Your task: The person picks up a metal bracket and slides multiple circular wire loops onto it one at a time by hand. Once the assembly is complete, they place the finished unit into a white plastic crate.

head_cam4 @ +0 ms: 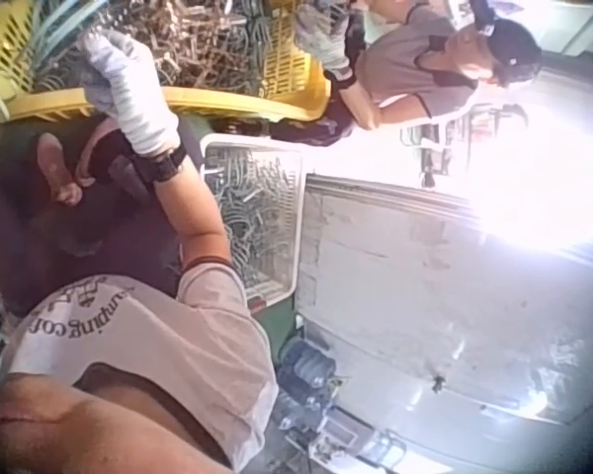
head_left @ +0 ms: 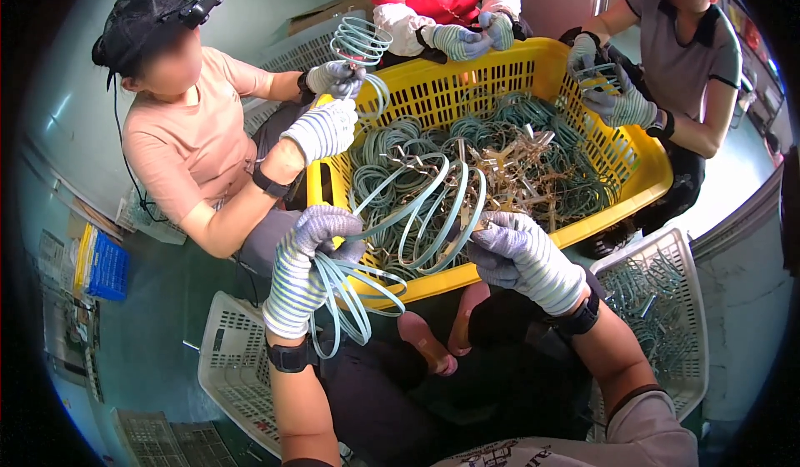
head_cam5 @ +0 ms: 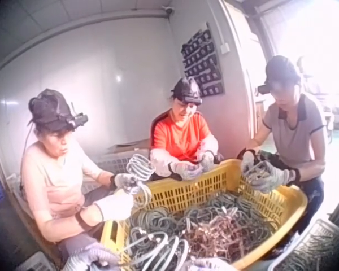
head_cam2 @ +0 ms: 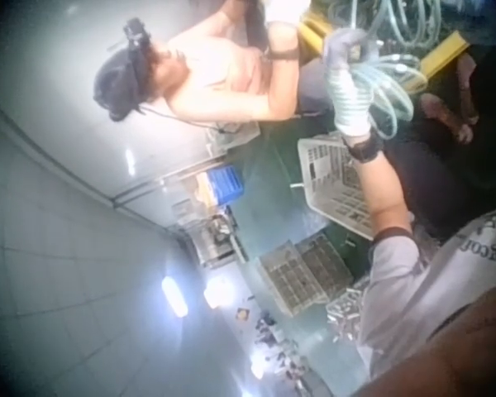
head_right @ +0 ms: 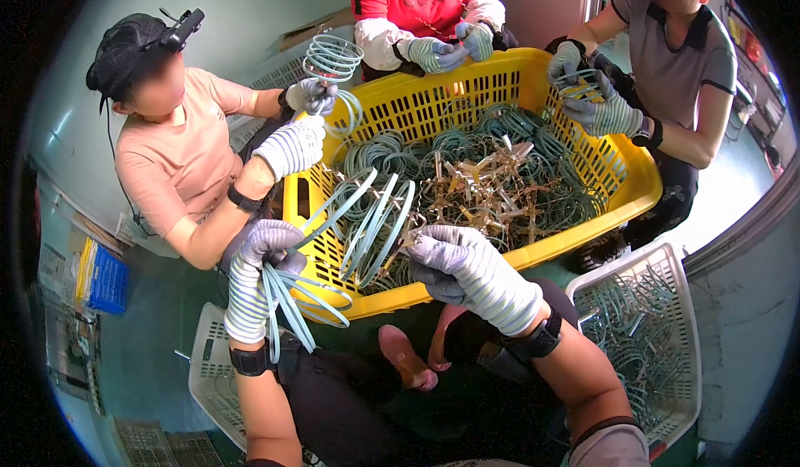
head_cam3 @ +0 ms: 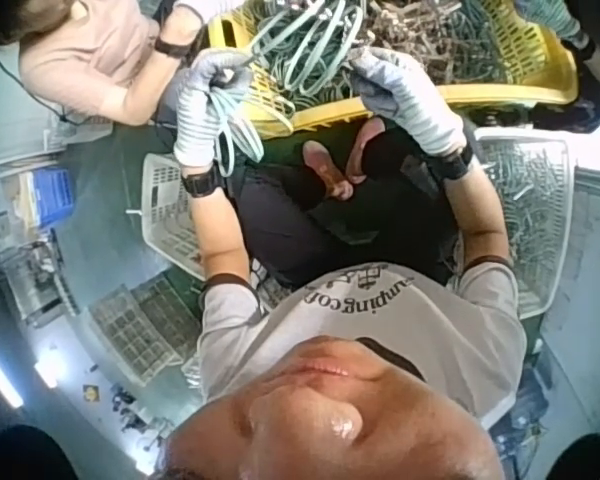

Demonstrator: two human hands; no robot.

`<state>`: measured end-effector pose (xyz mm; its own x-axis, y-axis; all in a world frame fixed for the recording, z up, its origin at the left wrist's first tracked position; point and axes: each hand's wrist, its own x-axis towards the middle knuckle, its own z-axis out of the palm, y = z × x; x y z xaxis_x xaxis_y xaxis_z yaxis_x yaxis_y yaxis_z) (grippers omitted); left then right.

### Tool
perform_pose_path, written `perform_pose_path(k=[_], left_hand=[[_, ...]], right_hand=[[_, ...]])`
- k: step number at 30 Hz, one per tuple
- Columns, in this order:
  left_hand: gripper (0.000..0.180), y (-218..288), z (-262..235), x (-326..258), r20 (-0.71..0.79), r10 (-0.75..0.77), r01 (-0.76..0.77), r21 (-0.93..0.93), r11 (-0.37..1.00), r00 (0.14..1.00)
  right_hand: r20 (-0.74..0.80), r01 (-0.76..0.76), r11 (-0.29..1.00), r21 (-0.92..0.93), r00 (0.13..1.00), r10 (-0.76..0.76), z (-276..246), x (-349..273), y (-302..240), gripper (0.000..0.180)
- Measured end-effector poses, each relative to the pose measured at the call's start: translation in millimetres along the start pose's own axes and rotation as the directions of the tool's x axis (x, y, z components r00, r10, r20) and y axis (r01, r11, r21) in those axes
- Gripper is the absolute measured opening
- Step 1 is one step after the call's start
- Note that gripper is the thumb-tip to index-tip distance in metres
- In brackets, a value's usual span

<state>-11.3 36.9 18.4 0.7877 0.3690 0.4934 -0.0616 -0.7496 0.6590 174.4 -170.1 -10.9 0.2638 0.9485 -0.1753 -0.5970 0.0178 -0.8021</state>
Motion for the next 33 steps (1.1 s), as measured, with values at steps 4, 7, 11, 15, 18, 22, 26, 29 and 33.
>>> perform_pose_path(k=[4,7,11,15,18,22,26,29,33], left_hand=[[0.033,9,3,-2,0.059,-0.071,0.079,-0.155,0.985,0.996],[0.030,11,4,-2,0.177,-0.254,0.310,-0.564,0.765,0.951],[0.030,14,-1,1,0.005,-0.078,0.076,-0.249,0.966,0.997],[0.031,8,-2,0,-0.029,-0.047,0.041,-0.182,0.982,0.998],[0.031,9,-3,0,-0.021,-0.038,0.034,-0.178,0.984,0.999],[0.032,12,-3,2,-0.040,0.042,-0.047,-0.143,0.989,0.998],[0.036,13,0,-2,-0.044,-0.089,0.067,-0.359,0.931,0.995],[0.040,11,-1,-3,-0.037,-0.095,0.075,-0.365,0.928,0.995],[0.040,6,-1,-2,-0.045,-0.107,0.079,-0.412,0.908,0.993]], right_hand=[[0.028,-0.009,0.997,0.077,1.000,0.007,-3,2,5,0.017],[0.072,-0.009,0.992,0.127,0.997,0.000,-1,2,6,0.017],[0.075,-0.032,0.996,0.085,0.997,0.026,1,0,0,0.016],[0.053,-0.013,0.999,0.041,0.999,0.010,1,0,0,0.015],[0.051,-0.007,1.000,0.030,0.999,0.006,1,0,1,0.016],[0.075,-0.023,0.999,0.027,0.997,0.021,2,-1,-1,0.017],[0.070,-0.030,0.999,0.026,0.997,0.028,3,-1,-1,0.018],[0.069,-0.030,0.999,0.029,0.997,0.028,2,-1,-1,0.020],[0.061,-0.023,1.000,-0.014,0.998,0.024,2,-1,-1,0.021]])
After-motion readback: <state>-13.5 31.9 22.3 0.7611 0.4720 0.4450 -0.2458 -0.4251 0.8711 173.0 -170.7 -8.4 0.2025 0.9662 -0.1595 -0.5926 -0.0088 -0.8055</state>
